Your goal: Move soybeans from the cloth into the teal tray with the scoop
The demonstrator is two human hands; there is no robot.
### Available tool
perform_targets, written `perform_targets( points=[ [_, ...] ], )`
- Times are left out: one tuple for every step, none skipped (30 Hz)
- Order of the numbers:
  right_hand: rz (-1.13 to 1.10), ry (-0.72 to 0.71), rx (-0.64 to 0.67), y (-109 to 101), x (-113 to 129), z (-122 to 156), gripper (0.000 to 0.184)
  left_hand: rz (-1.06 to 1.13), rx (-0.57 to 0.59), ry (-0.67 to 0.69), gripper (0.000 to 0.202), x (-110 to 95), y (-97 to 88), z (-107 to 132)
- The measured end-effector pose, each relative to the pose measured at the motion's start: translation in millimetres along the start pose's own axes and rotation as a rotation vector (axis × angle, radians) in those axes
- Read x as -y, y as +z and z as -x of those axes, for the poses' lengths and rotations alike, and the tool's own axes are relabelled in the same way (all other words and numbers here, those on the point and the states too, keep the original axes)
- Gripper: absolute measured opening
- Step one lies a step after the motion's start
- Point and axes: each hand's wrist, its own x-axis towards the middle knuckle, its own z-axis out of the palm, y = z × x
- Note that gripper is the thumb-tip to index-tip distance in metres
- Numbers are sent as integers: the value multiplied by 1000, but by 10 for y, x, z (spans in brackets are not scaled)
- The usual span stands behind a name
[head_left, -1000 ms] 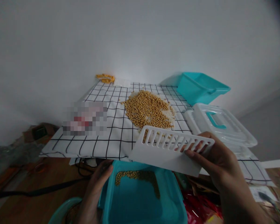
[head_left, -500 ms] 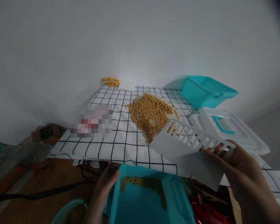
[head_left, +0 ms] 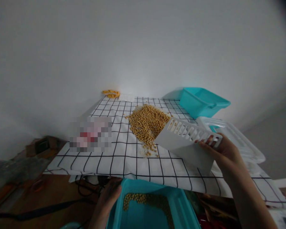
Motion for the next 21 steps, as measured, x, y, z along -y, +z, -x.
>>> perform_targets(
  points=[
    [-3, -10, 3, 0, -9, -40, 33, 13, -5, -1, 19, 18, 9, -8],
    [-10, -17, 8, 5, -9, -77, 34, 19, -5, -3, 20, 29, 21, -12],
    [-25, -23, 8, 16, -1, -112, 34, 15, -3, -4, 21, 34, 34, -13],
    [-44, -31, 4, 34, 16, -144, 34, 11, -3, -3, 21, 33, 51, -9],
    [-63, -41, -5, 59, 39, -177, 34, 10, -1, 0, 21, 28, 71, 1],
    [-80, -52, -18, 92, 67, -210, 33, 12, 6, 5, 21, 20, 95, 16],
    [-97, -68, -36, 131, 97, -243, 33, 18, 18, 8, 22, 10, 123, 36],
    [-112, -85, -54, 175, 127, -277, 33, 30, 32, 9, 25, 1, 152, 57],
    [-122, -101, -66, 222, 157, -310, 33, 46, 46, 6, 28, -9, 180, 79],
    [-132, -116, -73, 269, 187, -340, 34, 62, 56, 1, 32, -18, 203, 97],
    [-136, -125, -72, 312, 215, -364, 34, 78, 59, -5, 35, -26, 221, 110],
    [-139, -132, -64, 349, 242, -379, 34, 93, 57, -11, 37, -34, 230, 117],
    [-143, -135, -41, 379, 266, -385, 33, 102, 50, -13, 36, -42, 233, 118],
    [-147, -135, -7, 399, 285, -380, 32, 101, 44, -11, 34, -49, 230, 115],
    [-147, -130, 32, 409, 300, -365, 31, 93, 40, -9, 31, -57, 223, 108],
    [-143, -120, 68, 409, 307, -341, 30, 84, 40, -8, 28, -65, 215, 100],
    [-134, -104, 95, 399, 308, -309, 30, 73, 42, -8, 26, -72, 207, 92],
    [-122, -86, 112, 381, 302, -269, 30, 60, 46, -9, 26, -80, 202, 85],
    [-109, -67, 120, 353, 291, -223, 30, 51, 49, -12, 27, -88, 199, 79],
    [-98, -52, 119, 319, 278, -171, 29, 46, 53, -16, 28, -96, 199, 74],
    [-87, -44, 109, 276, 265, -113, 29, 38, 56, -14, 28, -104, 199, 68]
  ],
)
